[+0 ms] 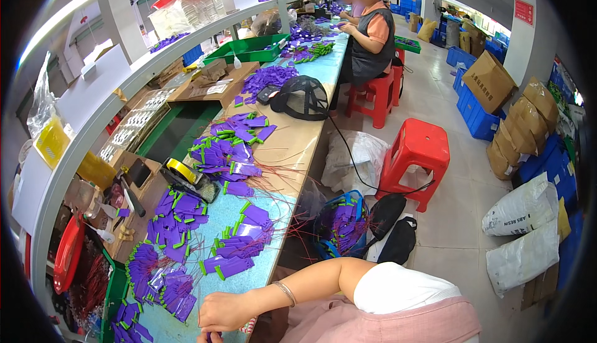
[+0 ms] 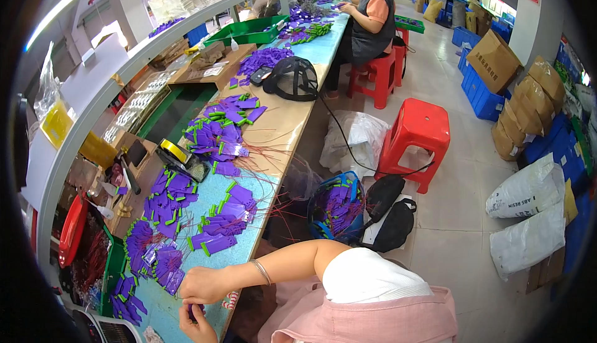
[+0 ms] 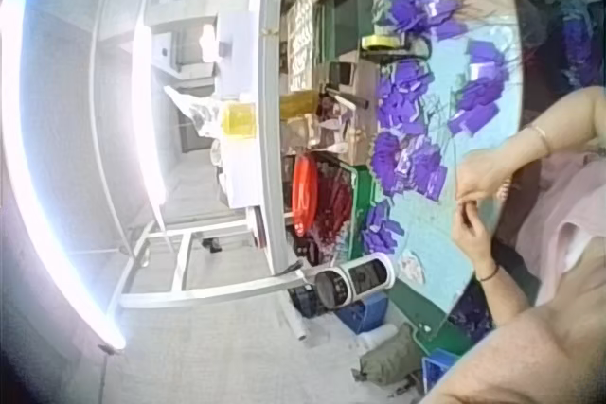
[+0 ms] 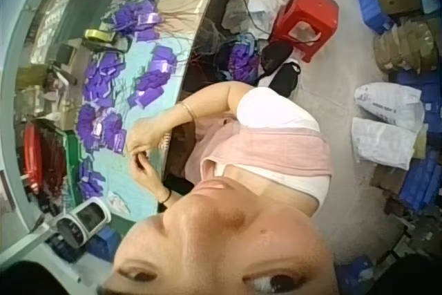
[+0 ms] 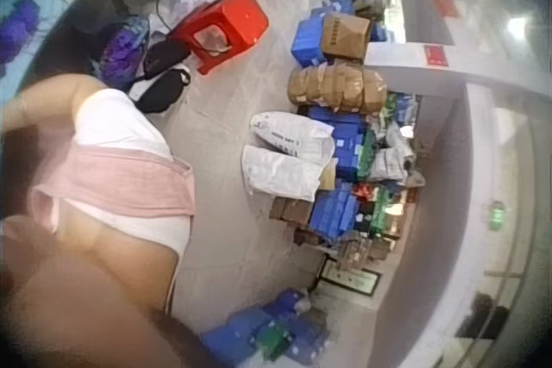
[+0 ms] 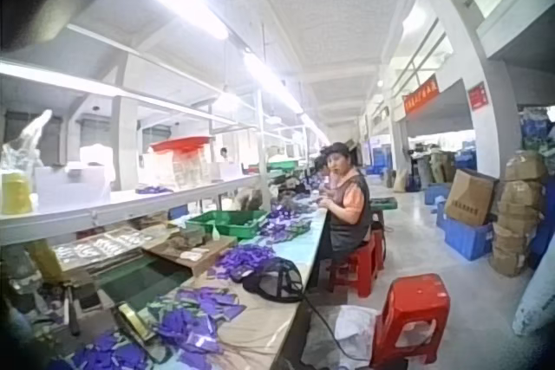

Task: The person assembles plastic components by attaching green caps onto purple plastic pieces by hand, then stacks and aligns the assembled parts into bundles on the table.

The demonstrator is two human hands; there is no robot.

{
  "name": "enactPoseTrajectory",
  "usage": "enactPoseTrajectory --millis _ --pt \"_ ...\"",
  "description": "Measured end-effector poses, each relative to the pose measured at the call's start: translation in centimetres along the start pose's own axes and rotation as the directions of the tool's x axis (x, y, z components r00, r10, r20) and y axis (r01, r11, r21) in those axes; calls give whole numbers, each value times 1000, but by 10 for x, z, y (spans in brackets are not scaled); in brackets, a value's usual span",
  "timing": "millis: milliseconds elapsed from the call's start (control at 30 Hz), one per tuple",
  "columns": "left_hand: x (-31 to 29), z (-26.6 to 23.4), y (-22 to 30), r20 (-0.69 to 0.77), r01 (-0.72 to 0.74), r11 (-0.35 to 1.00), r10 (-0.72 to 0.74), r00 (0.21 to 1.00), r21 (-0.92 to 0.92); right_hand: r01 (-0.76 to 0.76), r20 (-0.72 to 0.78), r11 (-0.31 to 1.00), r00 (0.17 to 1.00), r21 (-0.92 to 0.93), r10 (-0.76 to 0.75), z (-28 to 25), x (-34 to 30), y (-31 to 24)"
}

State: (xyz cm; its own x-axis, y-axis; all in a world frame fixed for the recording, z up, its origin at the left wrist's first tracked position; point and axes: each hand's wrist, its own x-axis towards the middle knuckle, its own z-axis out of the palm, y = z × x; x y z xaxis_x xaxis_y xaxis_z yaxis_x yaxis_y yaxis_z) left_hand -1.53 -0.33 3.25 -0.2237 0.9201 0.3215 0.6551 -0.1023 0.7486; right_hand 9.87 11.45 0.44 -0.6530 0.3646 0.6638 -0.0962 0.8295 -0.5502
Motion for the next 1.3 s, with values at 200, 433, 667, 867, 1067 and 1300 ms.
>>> enactPoseTrajectory --millis 200,433,667,867,1067,1300 --pt "2 4 -26 -255 173 915 -277 926 -364 -112 12 944 993 311 114 -2 -1 -6" --pt "-8 24 -45 -218 5 956 62 974 292 -492 295 845 792 -211 534 -22 -4 -13" --pt "-12 24 -21 102 -54 979 75 992 -194 -135 109 862 990 488 93 -3 5 -16" --pt "-17 57 -82 -90 -48 935 18 996 -351 -77 -180 919 971 386 157 39 3 -23" --pt "-18 36 -69 -13 29 922 -36 999 -387 -74 -80 935 991 346 108 18 5 -32" --pt "-13 20 -24 236 32 970 26 971 -242 -178 83 854 984 489 157 -5 -4 -27"
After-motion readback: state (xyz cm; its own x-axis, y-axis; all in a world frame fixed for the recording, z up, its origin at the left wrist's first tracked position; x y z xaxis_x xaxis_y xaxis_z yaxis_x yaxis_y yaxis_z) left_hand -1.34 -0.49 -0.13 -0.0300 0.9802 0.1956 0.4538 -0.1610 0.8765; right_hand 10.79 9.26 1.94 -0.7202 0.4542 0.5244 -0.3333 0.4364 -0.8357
